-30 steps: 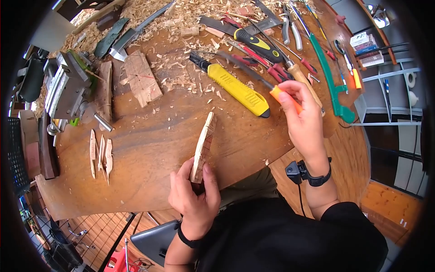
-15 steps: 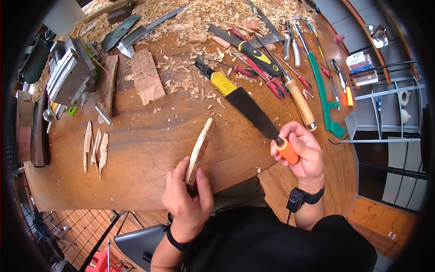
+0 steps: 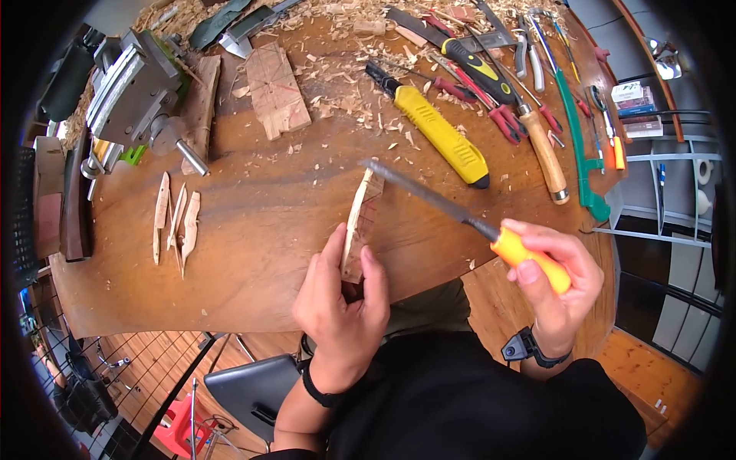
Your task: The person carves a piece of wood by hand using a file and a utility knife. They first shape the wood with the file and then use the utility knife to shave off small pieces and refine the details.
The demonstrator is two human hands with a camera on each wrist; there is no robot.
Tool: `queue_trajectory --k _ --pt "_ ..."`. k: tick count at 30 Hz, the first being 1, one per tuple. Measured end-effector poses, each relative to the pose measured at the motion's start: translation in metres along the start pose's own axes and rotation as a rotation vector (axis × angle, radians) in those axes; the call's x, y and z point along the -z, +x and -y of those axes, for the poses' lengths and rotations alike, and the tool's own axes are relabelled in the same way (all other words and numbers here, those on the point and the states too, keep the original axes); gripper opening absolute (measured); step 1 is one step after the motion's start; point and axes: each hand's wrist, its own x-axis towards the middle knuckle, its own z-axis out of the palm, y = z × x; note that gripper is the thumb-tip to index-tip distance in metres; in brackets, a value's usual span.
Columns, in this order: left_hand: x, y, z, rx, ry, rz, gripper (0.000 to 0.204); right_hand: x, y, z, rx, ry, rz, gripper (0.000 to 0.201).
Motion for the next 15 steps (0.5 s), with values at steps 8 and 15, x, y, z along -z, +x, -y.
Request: queue_trajectory --k 8,15 --pt "-0.01 0.004 0.0 -0.02 -0.061 -0.011 0.035 -0.007 -0.012 0.0 0.347 -0.049 0.01 0.03" --pt "-0.012 0.002 0.001 -0.061 -0.007 0.018 0.038 -0.02 -0.007 0.007 0.734 -0.147 0.095 0.038"
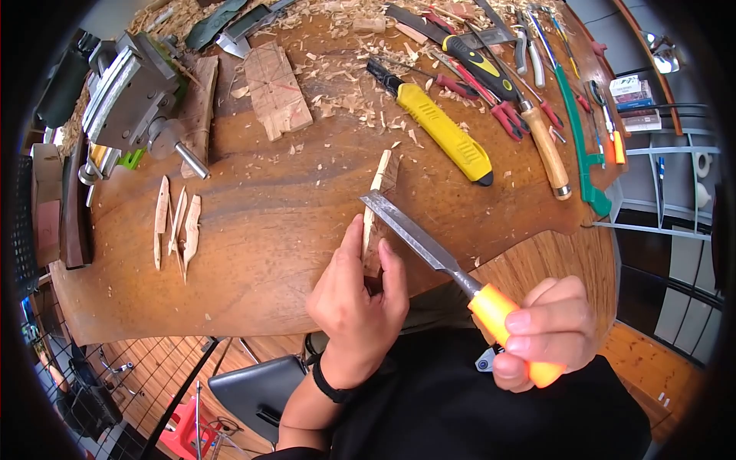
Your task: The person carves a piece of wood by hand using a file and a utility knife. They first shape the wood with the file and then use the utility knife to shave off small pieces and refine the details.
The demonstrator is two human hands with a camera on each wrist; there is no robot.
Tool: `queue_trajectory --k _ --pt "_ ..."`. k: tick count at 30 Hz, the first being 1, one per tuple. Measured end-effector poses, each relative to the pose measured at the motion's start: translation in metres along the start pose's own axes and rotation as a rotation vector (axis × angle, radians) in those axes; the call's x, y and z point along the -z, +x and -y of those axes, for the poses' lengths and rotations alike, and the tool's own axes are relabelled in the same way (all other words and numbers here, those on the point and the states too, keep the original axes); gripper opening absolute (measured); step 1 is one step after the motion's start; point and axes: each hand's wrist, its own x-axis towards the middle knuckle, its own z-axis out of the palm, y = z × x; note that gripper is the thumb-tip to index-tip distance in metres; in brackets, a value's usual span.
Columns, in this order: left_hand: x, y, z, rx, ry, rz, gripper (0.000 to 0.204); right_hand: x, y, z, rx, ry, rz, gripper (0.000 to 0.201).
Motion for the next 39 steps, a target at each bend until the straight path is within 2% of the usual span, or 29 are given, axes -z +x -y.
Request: queue_trajectory --k 3,5,11,13,19,22,23,25,26,28,29,31,32,33,35,39 --pt "0.002 -0.002 0.001 -0.016 0.031 0.017 0.042 -0.005 0.003 0.004 0.034 -0.088 0.042 0.034" --pt "0.005 -0.003 -0.002 0.008 0.056 0.056 0.046 -0.008 0.003 0.002 0.084 -0.04 0.017 0.03" --pt "0.005 -0.005 -0.003 -0.05 0.119 0.091 0.054 -0.014 0.01 0.002 0.096 0.046 0.024 0.03" --pt "0.007 -0.004 -0.004 -0.062 0.152 0.15 0.058 -0.02 0.012 0.002 0.097 0.06 0.019 0.03" --pt "0.004 -0.003 -0.002 -0.112 0.188 0.143 0.059 -0.045 0.007 -0.001 0.16 0.29 -0.1 0.03" --pt "0.003 -0.005 0.0 -0.104 0.155 0.125 0.058 -0.064 0.009 0.004 0.158 0.43 -0.254 0.036" --pt "0.002 -0.006 0.001 -0.103 0.156 0.126 0.058 -0.063 0.009 0.0 0.157 0.431 -0.255 0.036" --pt "0.002 -0.007 0.002 -0.103 0.116 0.058 0.05 -0.058 0.009 -0.011 0.323 0.537 -0.092 0.04" --pt "0.0 -0.007 0.004 -0.102 0.117 0.059 0.05 -0.054 0.008 -0.007 0.322 0.538 -0.093 0.04" --pt "-0.003 -0.006 0.005 -0.103 0.038 -0.019 0.036 -0.047 0.007 0.006 0.102 0.579 -0.048 0.027" --pt "-0.002 -0.006 0.003 -0.102 0.038 -0.017 0.036 -0.048 0.006 0.007 0.1 0.579 -0.048 0.027" --pt "0.002 -0.006 -0.003 -0.029 0.063 0.037 0.026 -0.05 0.006 0.009 0.068 0.623 -0.164 0.028" --pt "0.001 -0.005 -0.002 -0.062 0.1 0.03 0.026 -0.045 0.008 0.004 0.084 0.628 -0.093 0.027" --pt "0.001 -0.006 -0.003 -0.062 0.101 0.031 0.026 -0.047 0.007 0.005 0.083 0.629 -0.093 0.027" --pt "0.002 -0.006 -0.008 0.012 0.125 0.091 0.027 -0.054 0.004 0.005 0.125 0.585 -0.229 0.029" --pt "-0.002 -0.003 -0.004 -0.047 0.149 0.081 0.031 -0.05 0.005 0.003 0.133 0.573 -0.203 0.032"
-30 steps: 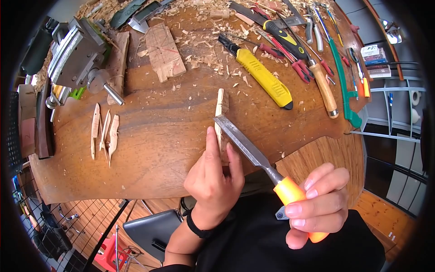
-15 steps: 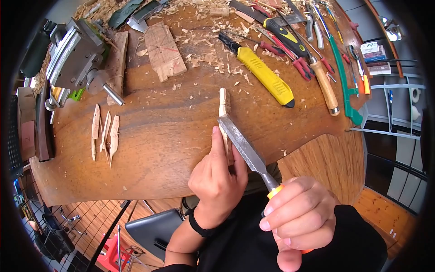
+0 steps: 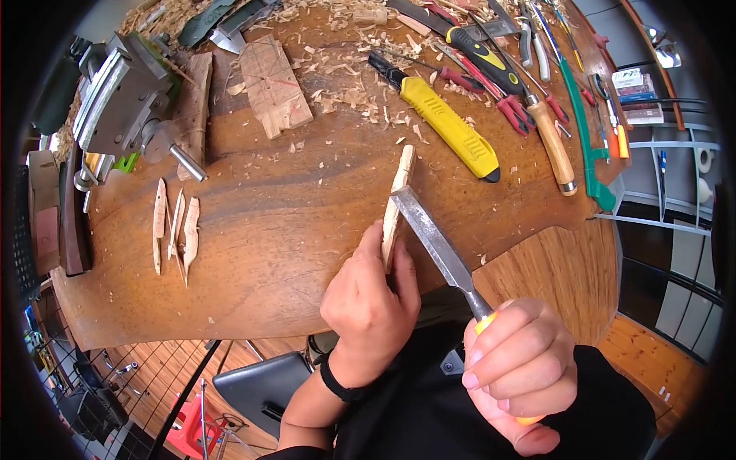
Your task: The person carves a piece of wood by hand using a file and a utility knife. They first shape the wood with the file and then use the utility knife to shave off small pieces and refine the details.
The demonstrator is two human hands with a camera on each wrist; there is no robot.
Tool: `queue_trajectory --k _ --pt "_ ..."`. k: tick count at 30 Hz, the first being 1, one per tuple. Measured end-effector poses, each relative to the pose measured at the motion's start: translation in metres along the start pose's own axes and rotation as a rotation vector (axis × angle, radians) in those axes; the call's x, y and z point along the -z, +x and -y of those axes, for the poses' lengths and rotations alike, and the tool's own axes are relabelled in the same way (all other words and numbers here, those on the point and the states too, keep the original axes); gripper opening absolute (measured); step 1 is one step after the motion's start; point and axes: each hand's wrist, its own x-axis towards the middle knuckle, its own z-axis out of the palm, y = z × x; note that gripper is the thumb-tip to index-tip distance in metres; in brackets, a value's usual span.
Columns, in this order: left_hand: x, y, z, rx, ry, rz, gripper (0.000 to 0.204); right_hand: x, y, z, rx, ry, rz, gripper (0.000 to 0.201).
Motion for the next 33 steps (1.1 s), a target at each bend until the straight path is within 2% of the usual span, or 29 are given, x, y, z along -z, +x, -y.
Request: queue_trajectory --k 6,8,14,15,16,18,19,22,24,26,28,32,33 --pt "-0.002 0.002 0.007 0.028 -0.217 -0.052 0.032 -0.008 0.005 0.001 0.004 -0.018 -0.058 0.032" --pt "0.002 0.003 0.007 0.003 -0.238 -0.072 0.032 -0.019 0.007 0.0 0.033 -0.104 -0.238 0.042" --pt "0.018 0.006 -0.002 -0.185 -0.08 -0.157 0.035 -0.006 0.025 0.002 0.028 0.152 -0.128 0.044" --pt "0.021 0.008 -0.003 -0.193 -0.075 -0.149 0.035 -0.018 0.03 0.009 -0.037 0.085 -0.389 0.037" --pt "0.024 0.009 -0.004 -0.214 -0.08 -0.147 0.033 -0.014 0.037 0.012 -0.034 0.087 -0.399 0.037" --pt "0.026 0.01 -0.002 -0.242 -0.079 -0.139 0.031 0.0 0.051 0.013 -0.119 0.2 -0.305 0.034" --pt "0.024 0.01 0.002 -0.223 -0.086 -0.146 0.03 0.003 0.057 0.011 -0.133 0.282 -0.343 0.034" --pt "0.027 0.007 0.007 -0.184 -0.08 -0.11 0.027 0.024 0.059 0.005 -0.113 0.386 -0.285 0.034" --pt "0.025 0.007 0.01 -0.206 -0.072 -0.163 0.026 0.035 0.064 0.001 -0.129 0.427 -0.246 0.032" --pt "0.024 0.005 0.011 -0.204 -0.075 -0.167 0.023 0.044 0.066 -0.001 -0.146 0.502 -0.079 0.029" --pt "0.024 0.006 0.011 -0.28 -0.041 -0.188 0.024 0.045 0.066 0.002 -0.161 0.465 -0.114 0.029" --pt "0.021 0.002 0.008 -0.321 -0.059 -0.187 0.029 0.043 0.064 0.013 -0.217 0.331 -0.232 0.03" --pt "0.023 -0.001 0.007 -0.325 -0.051 -0.13 0.026 0.042 0.063 0.016 -0.232 0.298 -0.26 0.03"
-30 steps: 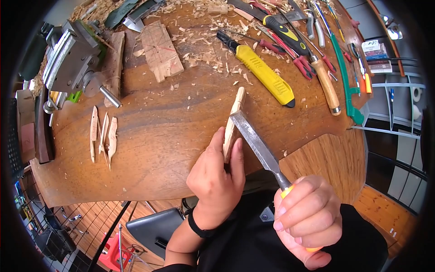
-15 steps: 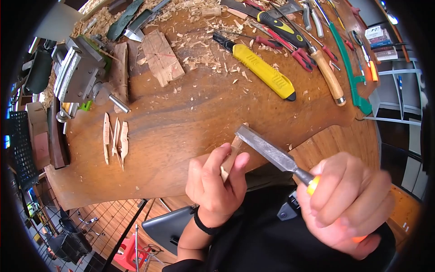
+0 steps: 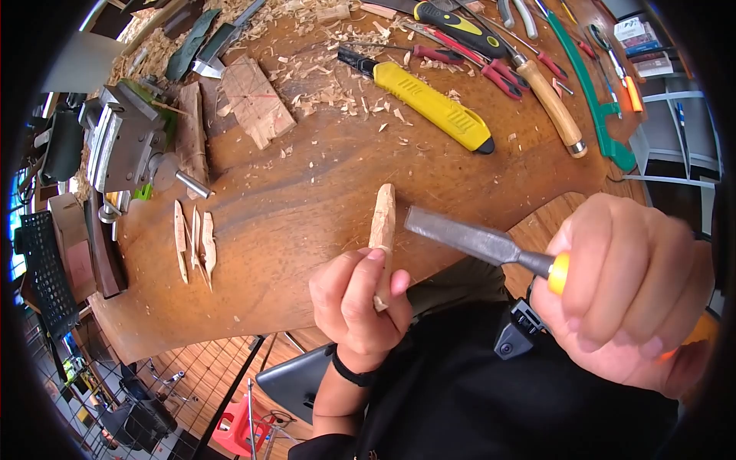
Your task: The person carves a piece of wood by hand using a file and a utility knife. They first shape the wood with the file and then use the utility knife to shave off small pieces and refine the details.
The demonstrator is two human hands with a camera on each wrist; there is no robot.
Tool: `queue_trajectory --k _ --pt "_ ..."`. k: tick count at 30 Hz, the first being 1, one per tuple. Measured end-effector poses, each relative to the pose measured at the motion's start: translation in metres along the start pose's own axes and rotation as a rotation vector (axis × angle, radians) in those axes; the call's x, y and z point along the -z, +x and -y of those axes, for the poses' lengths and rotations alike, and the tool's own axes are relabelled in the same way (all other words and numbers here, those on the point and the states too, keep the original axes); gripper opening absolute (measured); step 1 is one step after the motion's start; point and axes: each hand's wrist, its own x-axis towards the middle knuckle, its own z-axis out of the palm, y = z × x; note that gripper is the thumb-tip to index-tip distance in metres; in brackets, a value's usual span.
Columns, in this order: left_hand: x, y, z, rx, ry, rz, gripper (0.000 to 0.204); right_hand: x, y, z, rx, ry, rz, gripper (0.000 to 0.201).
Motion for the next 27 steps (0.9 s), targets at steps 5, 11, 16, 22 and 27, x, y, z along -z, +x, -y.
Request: queue_trajectory --k 5,11,16,22,27 --pt "0.003 -0.003 -0.006 -0.025 0.056 0.081 0.029 -0.015 -0.009 0.008 -0.069 -0.164 -0.227 0.029" --pt "-0.007 -0.003 -0.003 -0.008 0.064 -0.003 0.041 -0.029 -0.023 0.0 -0.043 -0.19 -0.106 0.033" --pt "-0.014 -0.005 -0.007 0.14 0.041 0.002 0.037 -0.042 -0.027 -0.017 0.063 -0.211 -0.081 0.038" --pt "-0.024 -0.01 -0.009 0.274 0.042 0.051 0.036 -0.033 -0.048 -0.03 0.181 -0.101 0.123 0.042" --pt "-0.022 -0.007 -0.012 0.297 0.11 0.123 0.038 -0.028 -0.06 -0.033 0.274 -0.108 0.297 0.038"
